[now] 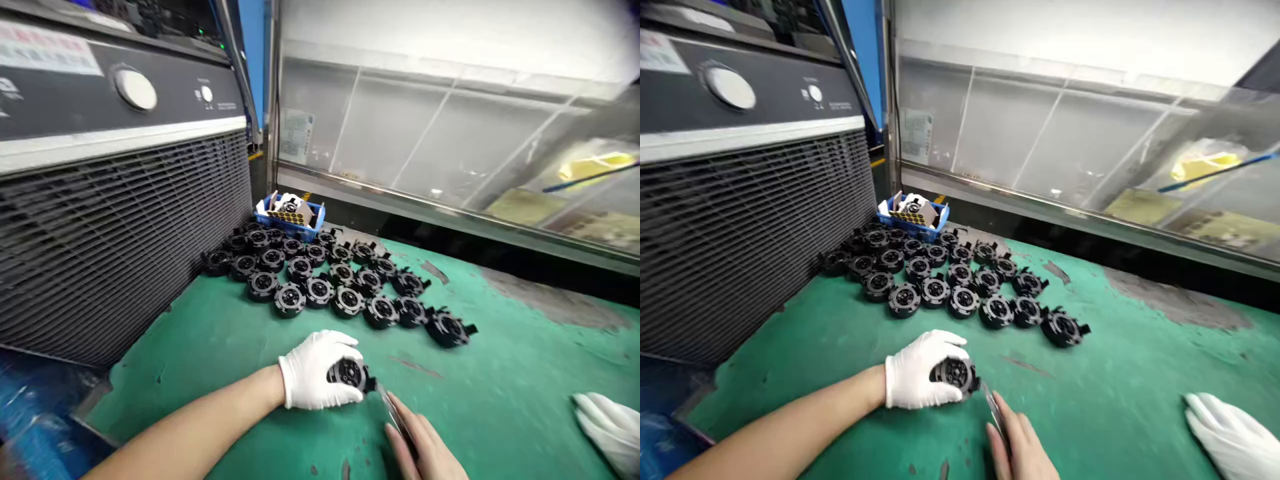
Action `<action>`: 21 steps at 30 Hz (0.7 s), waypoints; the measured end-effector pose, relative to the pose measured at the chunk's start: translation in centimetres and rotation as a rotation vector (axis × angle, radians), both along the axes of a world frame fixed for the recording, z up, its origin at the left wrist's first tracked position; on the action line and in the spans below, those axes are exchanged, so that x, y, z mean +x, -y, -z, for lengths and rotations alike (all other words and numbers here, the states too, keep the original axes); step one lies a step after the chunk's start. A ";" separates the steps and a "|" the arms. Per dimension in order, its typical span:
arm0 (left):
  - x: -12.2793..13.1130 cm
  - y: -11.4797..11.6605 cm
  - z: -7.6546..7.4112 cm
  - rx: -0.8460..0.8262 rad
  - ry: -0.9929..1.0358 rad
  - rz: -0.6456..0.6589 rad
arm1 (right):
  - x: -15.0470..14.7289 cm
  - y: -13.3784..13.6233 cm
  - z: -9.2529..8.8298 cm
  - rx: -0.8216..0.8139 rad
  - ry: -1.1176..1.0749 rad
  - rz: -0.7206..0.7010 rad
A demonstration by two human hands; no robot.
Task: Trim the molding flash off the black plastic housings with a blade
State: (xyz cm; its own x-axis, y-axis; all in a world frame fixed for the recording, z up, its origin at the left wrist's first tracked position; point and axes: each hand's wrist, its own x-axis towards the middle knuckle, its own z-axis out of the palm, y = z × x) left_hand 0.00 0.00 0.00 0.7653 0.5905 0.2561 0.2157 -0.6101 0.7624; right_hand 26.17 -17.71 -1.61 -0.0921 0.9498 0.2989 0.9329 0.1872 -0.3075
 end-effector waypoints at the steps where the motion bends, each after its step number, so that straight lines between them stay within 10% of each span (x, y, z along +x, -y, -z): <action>1: 0.0 0.0 0.1 0.011 -0.027 0.023 | -0.6 0.0 -0.7 -0.009 -0.026 0.025; 21: -1.0 -0.6 -0.2 0.163 -0.071 0.196 | -5.0 3.7 -5.4 -0.159 -0.110 0.044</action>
